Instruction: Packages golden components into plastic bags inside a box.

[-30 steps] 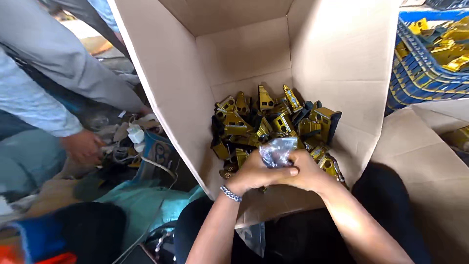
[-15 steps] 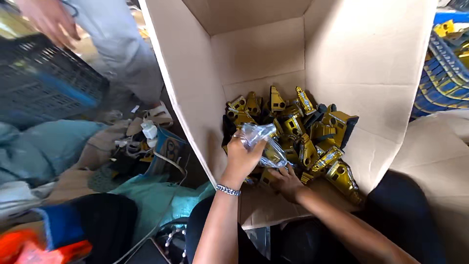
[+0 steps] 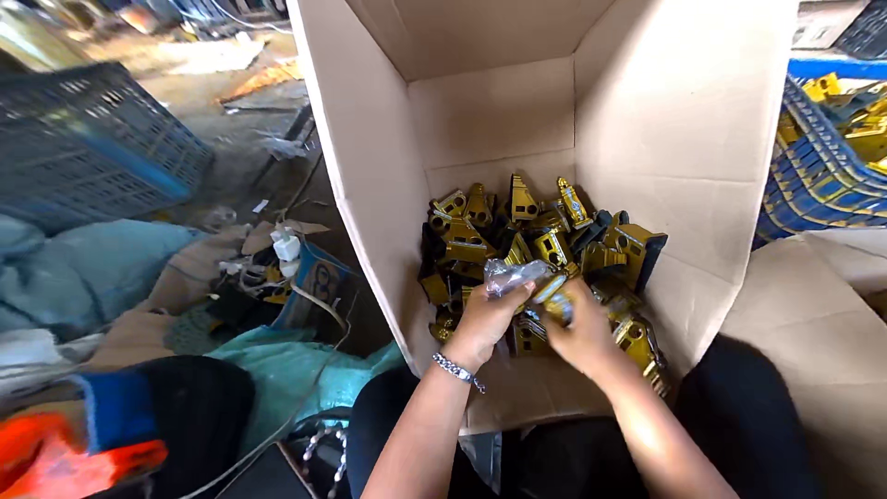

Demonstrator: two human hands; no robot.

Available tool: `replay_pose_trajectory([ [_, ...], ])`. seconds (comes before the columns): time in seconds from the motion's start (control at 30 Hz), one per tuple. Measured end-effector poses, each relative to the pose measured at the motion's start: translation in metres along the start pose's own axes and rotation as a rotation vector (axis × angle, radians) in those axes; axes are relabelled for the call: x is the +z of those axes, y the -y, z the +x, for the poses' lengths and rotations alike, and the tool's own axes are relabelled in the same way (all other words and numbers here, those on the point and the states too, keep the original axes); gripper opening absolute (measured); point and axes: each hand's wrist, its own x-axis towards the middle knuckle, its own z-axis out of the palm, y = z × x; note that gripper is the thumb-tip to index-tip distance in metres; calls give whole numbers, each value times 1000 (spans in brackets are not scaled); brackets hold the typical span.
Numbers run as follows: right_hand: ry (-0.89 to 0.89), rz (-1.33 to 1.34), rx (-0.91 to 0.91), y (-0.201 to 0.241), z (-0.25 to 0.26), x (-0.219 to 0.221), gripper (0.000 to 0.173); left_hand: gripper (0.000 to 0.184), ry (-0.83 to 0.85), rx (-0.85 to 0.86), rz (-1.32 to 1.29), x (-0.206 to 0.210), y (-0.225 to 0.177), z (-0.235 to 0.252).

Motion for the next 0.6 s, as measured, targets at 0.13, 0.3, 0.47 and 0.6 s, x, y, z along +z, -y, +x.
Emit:
replay_pose_trajectory([
  [0.13,248,-6,115,-5,14,25,69,28,7,123,301,-5,18,0],
  [0.3,242,538,351,-15,19,17,57,32,-149,430,565,-4,35,18],
  [0.47,34,1030,486,-19,6,10,51,23,-80,507,416,11,42,3],
  [0.6,47,995,372,-28,-6,12,51,21,144,369,265,15,38,-14],
])
